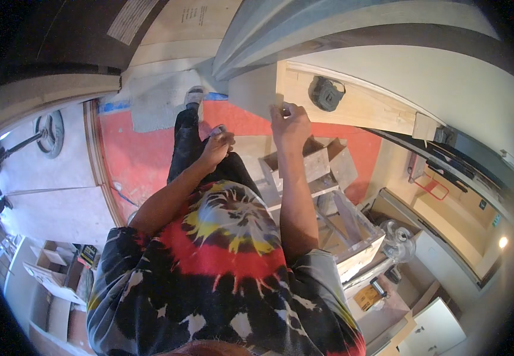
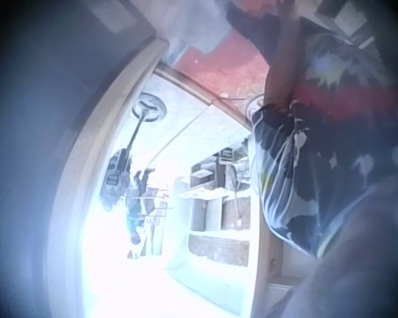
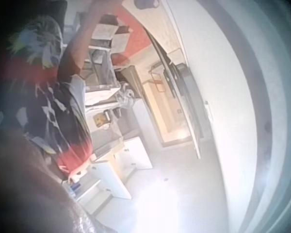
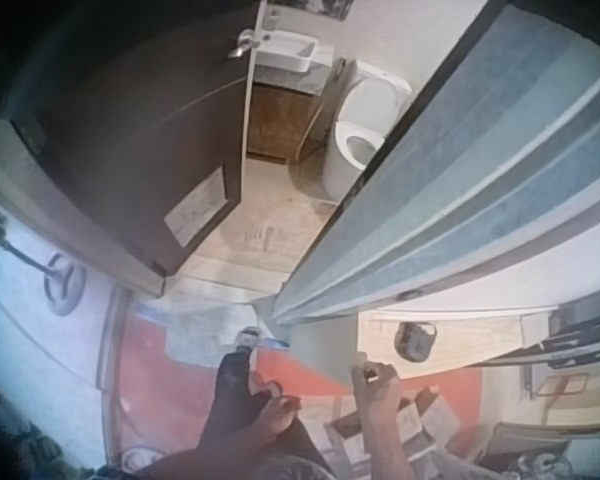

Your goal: The person installs a wooden trim piece along the top edge of a wall-mounted cabinet. They use a utility knife to trim the wood, a hammer to secure it, and a screwdriver to fasten it. The person also applies glue to a separate wooden strip and places it on a workbench.

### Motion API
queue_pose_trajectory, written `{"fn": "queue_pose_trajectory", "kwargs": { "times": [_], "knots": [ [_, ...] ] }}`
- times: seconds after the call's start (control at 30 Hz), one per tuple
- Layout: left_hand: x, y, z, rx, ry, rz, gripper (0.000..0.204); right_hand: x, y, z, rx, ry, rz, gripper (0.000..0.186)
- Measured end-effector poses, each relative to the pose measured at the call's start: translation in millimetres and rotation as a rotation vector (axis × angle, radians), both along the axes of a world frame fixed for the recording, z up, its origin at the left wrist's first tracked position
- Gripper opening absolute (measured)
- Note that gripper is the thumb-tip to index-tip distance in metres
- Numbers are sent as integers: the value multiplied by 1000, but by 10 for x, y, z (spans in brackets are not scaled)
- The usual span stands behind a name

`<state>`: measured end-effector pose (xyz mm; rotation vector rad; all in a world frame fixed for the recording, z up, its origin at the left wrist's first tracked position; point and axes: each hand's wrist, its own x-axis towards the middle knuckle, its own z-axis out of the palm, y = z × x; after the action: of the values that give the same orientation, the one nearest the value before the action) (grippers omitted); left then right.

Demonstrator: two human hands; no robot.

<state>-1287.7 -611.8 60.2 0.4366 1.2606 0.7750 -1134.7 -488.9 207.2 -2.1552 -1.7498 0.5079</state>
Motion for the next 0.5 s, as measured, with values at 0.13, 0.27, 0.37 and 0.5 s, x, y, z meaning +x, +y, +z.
{"fn": "queue_pose_trajectory", "kwargs": {
  "times": [0.13,0.27,0.37,0.5],
  "knots": [
    [-22,15,10,-38,36,2,10,-23,16,20,-12,-17,5,31],
    [-29,7,-222,65,57,-74,9,3,43,-57,-9,56,-33,30],
    [-30,33,-334,104,16,-112,11,14,42,-89,53,72,34,29],
    [-12,21,-388,210,115,-137,18,33,-66,-24,116,41,95,27]
  ]
}}
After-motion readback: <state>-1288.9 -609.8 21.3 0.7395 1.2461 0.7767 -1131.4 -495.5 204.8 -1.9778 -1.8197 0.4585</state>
